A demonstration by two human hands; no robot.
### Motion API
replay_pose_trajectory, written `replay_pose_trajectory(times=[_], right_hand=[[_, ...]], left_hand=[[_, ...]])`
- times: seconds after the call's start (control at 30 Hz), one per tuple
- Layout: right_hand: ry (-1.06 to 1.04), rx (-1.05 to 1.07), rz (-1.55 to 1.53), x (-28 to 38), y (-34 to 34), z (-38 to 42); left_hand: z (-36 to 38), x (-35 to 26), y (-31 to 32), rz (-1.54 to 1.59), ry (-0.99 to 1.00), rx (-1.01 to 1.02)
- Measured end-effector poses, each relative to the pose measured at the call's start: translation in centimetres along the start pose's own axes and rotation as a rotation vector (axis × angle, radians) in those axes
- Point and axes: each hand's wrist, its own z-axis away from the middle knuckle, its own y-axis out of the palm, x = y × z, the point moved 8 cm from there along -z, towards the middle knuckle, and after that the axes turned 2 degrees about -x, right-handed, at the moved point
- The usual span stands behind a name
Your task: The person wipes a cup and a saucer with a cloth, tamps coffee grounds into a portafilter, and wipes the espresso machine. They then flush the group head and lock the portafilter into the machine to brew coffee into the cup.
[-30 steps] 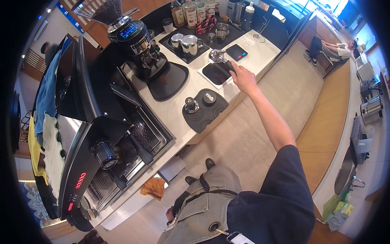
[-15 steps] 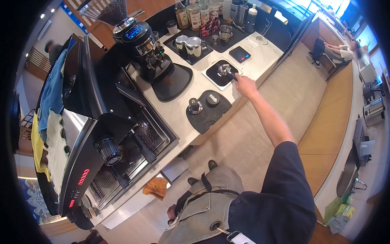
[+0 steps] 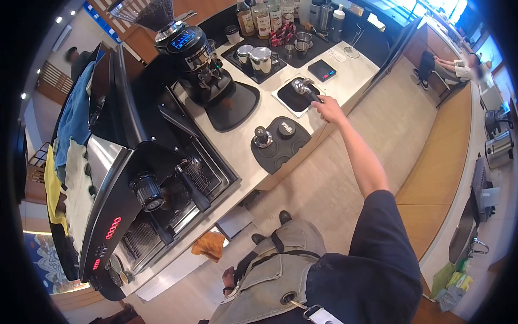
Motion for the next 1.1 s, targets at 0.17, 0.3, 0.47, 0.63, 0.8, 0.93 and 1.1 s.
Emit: replay_pose_trajectory(times=[0.17,0.3,0.47,0.63,0.8,0.93,1.1], right_hand=[[0.27,0.24,-1.016,3.5,0.1,4.0],[0.096,-0.023,-0.263,4.3,-2.4,2.9],[-0.007,-0.176,0.653,4.7,-1.8,1.6],[-0.247,-0.386,0.436,-0.1,-0.1,-0.5],[0.289,-0.004,-1.191,3.8,2.0,5.6],[0.151,0.166,-1.428,5.1,2.7,12.7],[0.271,0.407,-1.535,10.9,8.5,26.4]], left_hand=[[-0.1,0.8,0.4,0.051,-0.006,0.014],[-0.5,1.5,0.0,0.064,-0.014,0.021],[-1.4,2.1,-0.2,0.09,-0.001,0.011],[-1.5,3.1,-1.0,0.121,0.022,-0.047],[-0.1,3.2,-3.5,0.119,0.053,-0.111],[1.6,0.4,-6.4,0.047,0.257,-0.232],[11.9,-16.4,-15.8,-0.048,0.673,-0.514]])
